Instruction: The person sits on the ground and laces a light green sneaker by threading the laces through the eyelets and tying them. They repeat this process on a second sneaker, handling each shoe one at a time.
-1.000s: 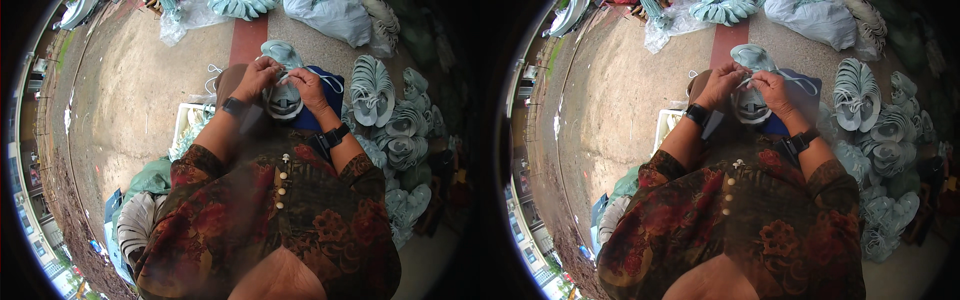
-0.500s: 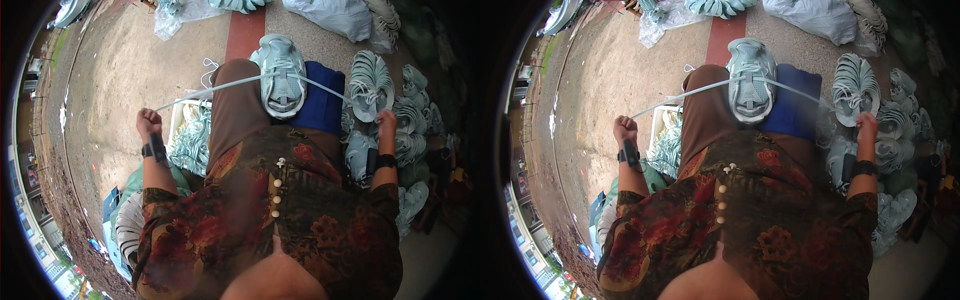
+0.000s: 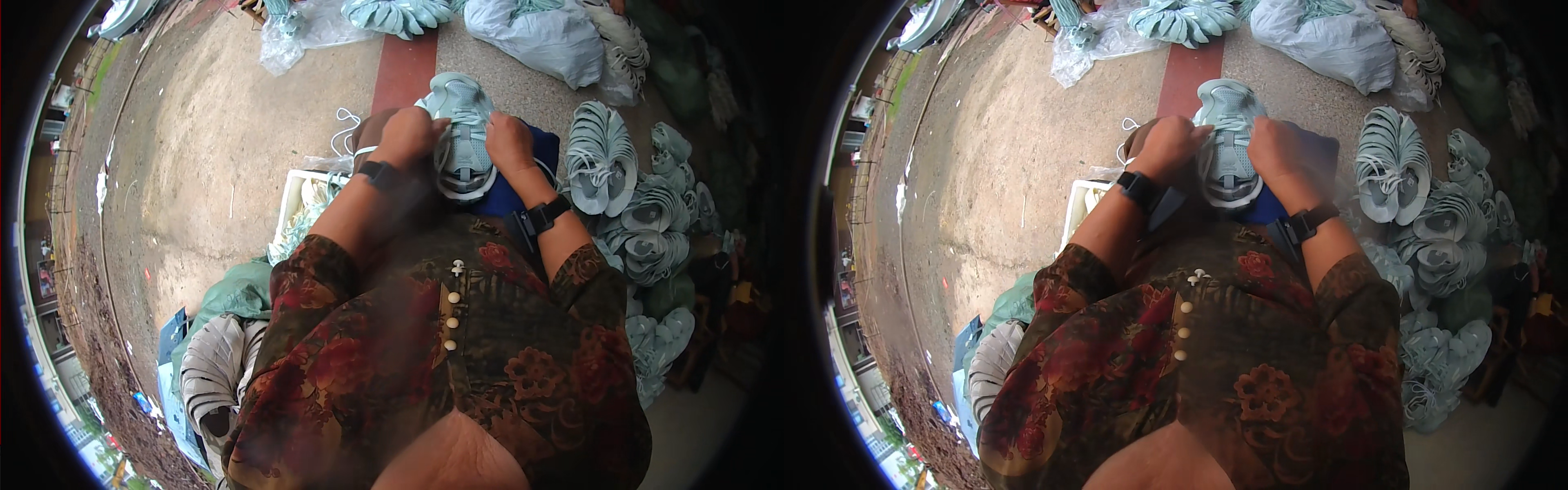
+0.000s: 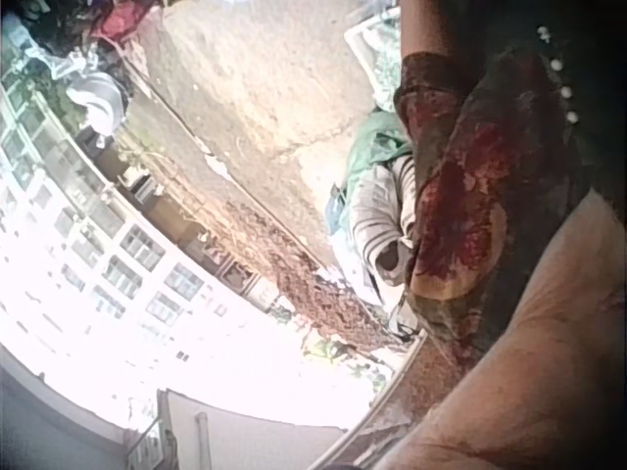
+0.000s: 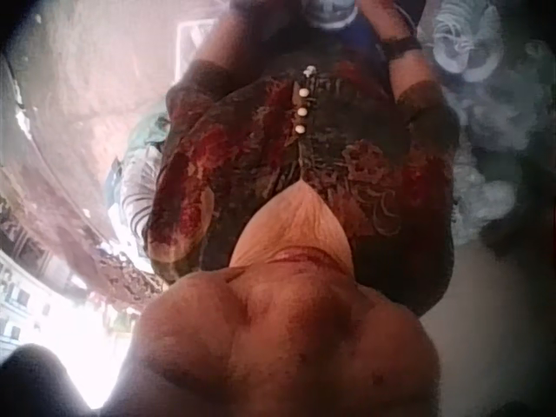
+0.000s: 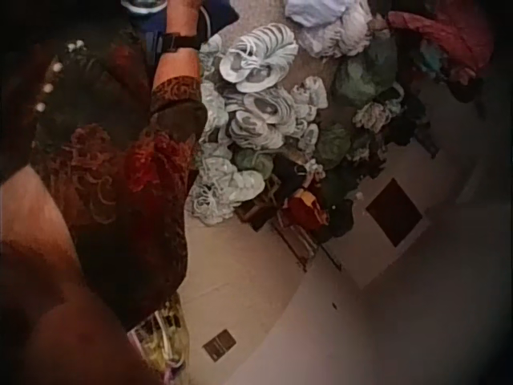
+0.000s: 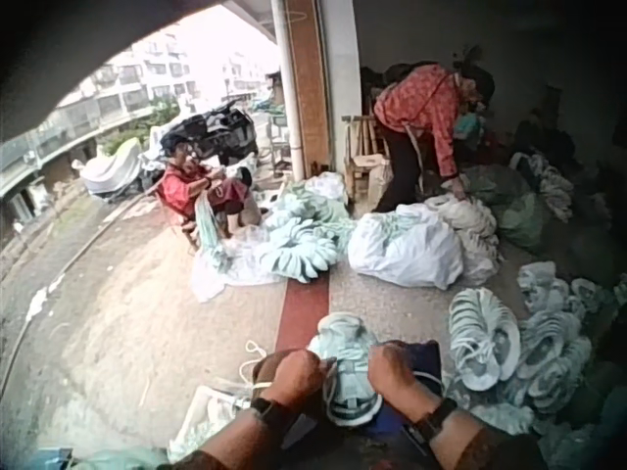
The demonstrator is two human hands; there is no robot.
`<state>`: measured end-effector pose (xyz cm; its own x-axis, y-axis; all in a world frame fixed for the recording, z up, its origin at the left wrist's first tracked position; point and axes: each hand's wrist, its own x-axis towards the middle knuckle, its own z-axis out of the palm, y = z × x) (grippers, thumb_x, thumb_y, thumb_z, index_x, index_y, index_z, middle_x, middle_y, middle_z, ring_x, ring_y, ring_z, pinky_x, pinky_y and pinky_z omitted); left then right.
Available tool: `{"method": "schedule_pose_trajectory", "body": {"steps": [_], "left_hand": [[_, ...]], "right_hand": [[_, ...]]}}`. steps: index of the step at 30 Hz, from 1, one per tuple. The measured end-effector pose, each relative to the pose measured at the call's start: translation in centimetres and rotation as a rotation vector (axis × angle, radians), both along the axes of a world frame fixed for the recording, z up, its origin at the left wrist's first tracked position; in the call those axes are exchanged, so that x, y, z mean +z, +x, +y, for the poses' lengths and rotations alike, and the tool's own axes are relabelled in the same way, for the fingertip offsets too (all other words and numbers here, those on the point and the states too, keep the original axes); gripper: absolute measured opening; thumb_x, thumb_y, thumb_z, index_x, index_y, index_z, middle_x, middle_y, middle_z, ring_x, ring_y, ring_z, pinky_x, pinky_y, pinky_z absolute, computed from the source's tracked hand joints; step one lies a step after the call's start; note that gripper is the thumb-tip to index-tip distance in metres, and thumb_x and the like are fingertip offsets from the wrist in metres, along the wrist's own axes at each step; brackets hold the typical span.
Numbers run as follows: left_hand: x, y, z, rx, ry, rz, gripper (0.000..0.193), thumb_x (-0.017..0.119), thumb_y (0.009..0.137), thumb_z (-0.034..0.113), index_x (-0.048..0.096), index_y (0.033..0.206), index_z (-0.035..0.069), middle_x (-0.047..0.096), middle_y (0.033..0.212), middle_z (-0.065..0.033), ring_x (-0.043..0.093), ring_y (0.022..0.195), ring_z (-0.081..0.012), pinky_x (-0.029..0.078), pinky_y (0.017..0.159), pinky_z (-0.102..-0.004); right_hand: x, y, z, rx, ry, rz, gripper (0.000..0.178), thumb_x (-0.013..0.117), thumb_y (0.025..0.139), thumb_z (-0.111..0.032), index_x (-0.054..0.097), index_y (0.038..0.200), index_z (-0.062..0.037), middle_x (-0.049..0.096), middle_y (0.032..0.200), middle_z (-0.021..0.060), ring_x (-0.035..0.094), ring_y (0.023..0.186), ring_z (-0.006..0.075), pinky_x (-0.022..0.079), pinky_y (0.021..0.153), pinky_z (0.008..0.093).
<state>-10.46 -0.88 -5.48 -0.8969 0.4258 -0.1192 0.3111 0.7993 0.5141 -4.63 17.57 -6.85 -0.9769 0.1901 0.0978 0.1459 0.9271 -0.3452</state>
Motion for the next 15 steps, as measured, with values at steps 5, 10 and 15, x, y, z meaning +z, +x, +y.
{"method": "schedule_pose_trajectory", "body": {"steps": [5,10,15], "left_hand": [[-2.5,-0.4,0.6,0.076,0.358,0.02,0.031,0.059,0.082,0.024,0.063,0.072,-0.004,0.061,0.065,-0.0191,0.061,0.06,-0.0284,0.046,0.058,-0.0406],[-3.0,-0.7,0.6,0.224,1.006,-0.538,0.017,0.055,0.087,0.017,0.059,0.078,0.003,0.055,0.063,0.0,0.047,0.051,-0.0067,0.037,0.046,-0.0222],[-0.5,-0.6,-0.3,0.082,0.941,-0.714,0.013,0.054,0.088,0.017,0.057,0.081,0.006,0.049,0.069,0.0043,0.042,0.058,-0.0032,0.035,0.05,-0.0187]], "right_hand": [[-2.1,-0.9,0.1,-0.074,-0.33,0.131,0.013,0.056,0.081,-0.014,0.06,0.082,-0.0018,0.06,0.067,0.0147,0.059,0.062,0.0274,0.046,0.056,0.0382],[-1.1,-1.3,1.9,-0.054,-1.639,0.018,0.002,0.055,0.083,-0.004,0.056,0.082,-0.0048,0.052,0.068,-0.0021,0.042,0.058,0.0071,0.037,0.058,0.0213],[-0.5,-0.8,2.4,0.008,-1.285,-0.028,0.004,0.054,0.082,-0.003,0.056,0.079,-0.005,0.05,0.068,-0.0037,0.042,0.06,0.006,0.035,0.059,0.0193]]}}
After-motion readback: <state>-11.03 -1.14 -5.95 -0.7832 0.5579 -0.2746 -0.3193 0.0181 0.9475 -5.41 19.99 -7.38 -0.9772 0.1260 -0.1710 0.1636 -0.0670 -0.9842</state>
